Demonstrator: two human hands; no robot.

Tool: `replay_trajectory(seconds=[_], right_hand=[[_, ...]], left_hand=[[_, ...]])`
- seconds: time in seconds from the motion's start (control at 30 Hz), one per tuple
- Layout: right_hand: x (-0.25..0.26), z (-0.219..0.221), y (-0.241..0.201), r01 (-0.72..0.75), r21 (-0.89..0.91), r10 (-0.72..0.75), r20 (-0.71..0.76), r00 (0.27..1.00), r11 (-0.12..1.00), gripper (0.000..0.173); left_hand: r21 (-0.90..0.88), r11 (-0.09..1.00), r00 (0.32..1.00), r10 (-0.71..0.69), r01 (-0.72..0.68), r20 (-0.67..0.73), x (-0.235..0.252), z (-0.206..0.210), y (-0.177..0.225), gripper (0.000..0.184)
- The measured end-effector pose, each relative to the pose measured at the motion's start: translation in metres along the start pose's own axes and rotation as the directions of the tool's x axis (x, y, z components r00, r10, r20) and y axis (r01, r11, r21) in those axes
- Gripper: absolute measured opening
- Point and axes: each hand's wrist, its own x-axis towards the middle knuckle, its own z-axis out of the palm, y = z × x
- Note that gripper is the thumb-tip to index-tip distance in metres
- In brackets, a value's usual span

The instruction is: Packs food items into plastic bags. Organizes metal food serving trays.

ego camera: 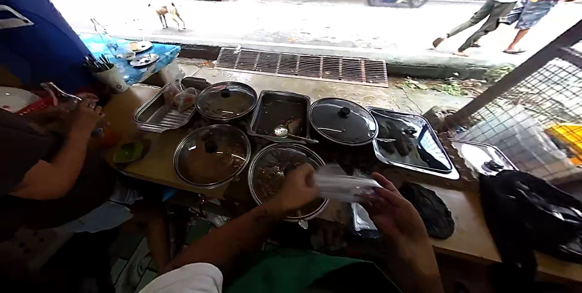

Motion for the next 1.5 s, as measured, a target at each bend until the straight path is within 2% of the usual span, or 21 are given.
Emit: replay_trajectory(seconds=[0.03, 0.07, 0.13, 0.2, 0.23, 0.27, 0.3, 0.33, 0.37, 0.4, 0.47, 0.5, 0.53, 0.6, 0.7, 0.77, 0.87, 1.1, 1.23, 1.33, 1.5], right_hand=[[-0.003, 0.003, -0.001, -0.026, 0.076, 0.013, 0.16, 0.987, 0.997, 0.03], [-0.004, 0.007, 0.003, 0.006, 0.048, -0.02, 0.298, 0.954, 0.999, 0.026], [0.002, 0.019, 0.016, 0.249, -0.221, -0.147, 0.396, 0.906, 0.943, 0.017], [0.013, 0.033, 0.036, 0.484, -0.6, -0.375, 0.307, 0.875, 0.637, 0.02], [0.022, 0.039, 0.044, 0.511, -0.731, -0.472, 0.29, 0.832, 0.452, 0.022], [0.03, 0.046, 0.051, 0.511, -0.799, -0.536, 0.293, 0.792, 0.318, 0.024], [0.036, 0.054, 0.055, 0.505, -0.828, -0.558, 0.307, 0.771, 0.242, 0.027], [0.038, 0.064, 0.055, 0.498, -0.832, -0.522, 0.32, 0.79, 0.244, 0.029], [0.038, 0.074, 0.052, 0.48, -0.815, -0.412, 0.335, 0.847, 0.325, 0.03], [0.042, 0.083, 0.046, 0.425, -0.781, -0.234, 0.355, 0.905, 0.458, 0.029], [0.063, 0.096, 0.041, 0.286, -0.698, 0.007, 0.385, 0.923, 0.657, 0.022], [0.08, 0.1, 0.042, 0.288, -0.719, -0.002, 0.371, 0.929, 0.633, 0.022], [0.102, 0.106, 0.045, 0.326, -0.796, -0.044, 0.355, 0.934, 0.51, 0.025], [0.146, 0.125, 0.056, 0.316, -0.934, -0.008, 0.319, 0.948, 0.169, 0.033], [0.194, 0.143, 0.08, 0.164, -0.95, 0.168, 0.122, 0.978, -0.265, 0.041], [0.209, 0.147, 0.091, 0.124, -0.907, 0.188, 0.051, 0.981, -0.402, 0.039], [0.215, 0.153, 0.092, 0.108, -0.853, 0.195, 0.007, 0.981, -0.51, 0.033], [0.23, 0.162, 0.084, 0.04, -0.813, 0.255, -0.136, 0.957, -0.582, 0.037], [0.228, 0.172, 0.077, 0.053, -0.857, 0.353, -0.154, 0.923, -0.513, 0.036], [0.202, 0.195, 0.07, -0.024, -0.898, 0.302, -0.172, 0.938, -0.438, 0.036], [0.149, 0.242, 0.064, -0.114, -0.894, 0.194, -0.216, 0.957, -0.433, 0.036]], left_hand=[[-0.013, 0.998, 0.992, -0.064, 0.062, -0.11, 0.005, -0.008, -0.008, 0.026], [-0.142, 0.978, 0.967, -0.177, 0.153, -0.182, 0.01, -0.016, -0.012, 0.031], [-0.55, 0.795, 0.902, -0.402, 0.257, -0.16, 0.014, -0.031, -0.004, 0.041], [-0.761, 0.607, 0.917, -0.398, 0.23, -0.04, 0.007, -0.042, 0.005, 0.026], [-0.743, 0.646, 0.963, -0.271, 0.175, -0.008, 0.0, -0.048, 0.004, 0.02], [-0.64, 0.764, 0.993, -0.118, 0.08, -0.017, -0.003, -0.055, -0.001, 0.018], [-0.443, 0.895, 0.997, 0.018, -0.048, -0.073, -0.002, -0.062, -0.008, 0.017], [-0.16, 0.975, 0.979, 0.129, -0.154, -0.156, 0.001, -0.071, -0.015, 0.015], [0.135, 0.979, 0.957, 0.179, -0.151, -0.228, 0.004, -0.082, -0.018, 0.014], [0.359, 0.932, 0.954, 0.146, -0.044, -0.263, 0.007, -0.097, -0.018, 0.016], [0.564, 0.8, 0.961, -0.052, 0.203, -0.272, 0.015, -0.127, -0.019, 0.028], [0.588, 0.763, 0.955, -0.128, 0.268, -0.269, 0.018, -0.143, -0.021, 0.032], [0.591, 0.752, 0.951, -0.161, 0.291, -0.263, 0.017, -0.161, -0.023, 0.033], [0.565, 0.769, 0.953, -0.205, 0.299, -0.225, 0.007, -0.194, -0.025, 0.031], [0.501, 0.821, 0.961, -0.232, 0.275, -0.149, -0.006, -0.224, -0.024, 0.029], [0.476, 0.841, 0.966, -0.237, 0.256, -0.101, -0.011, -0.235, -0.023, 0.026], [0.437, 0.875, 0.977, -0.212, 0.207, -0.037, -0.019, -0.247, -0.02, 0.021], [0.364, 0.926, 0.991, -0.124, 0.099, 0.044, -0.031, -0.274, -0.019, 0.02], [0.296, 0.954, 0.995, -0.075, 0.053, 0.061, -0.035, -0.287, -0.025, 0.018], [0.233, 0.972, 0.995, -0.055, 0.034, 0.084, -0.036, -0.294, -0.029, 0.016], [0.207, 0.978, 0.998, 0.01, -0.023, 0.061, -0.042, -0.305, -0.043, 0.015]])
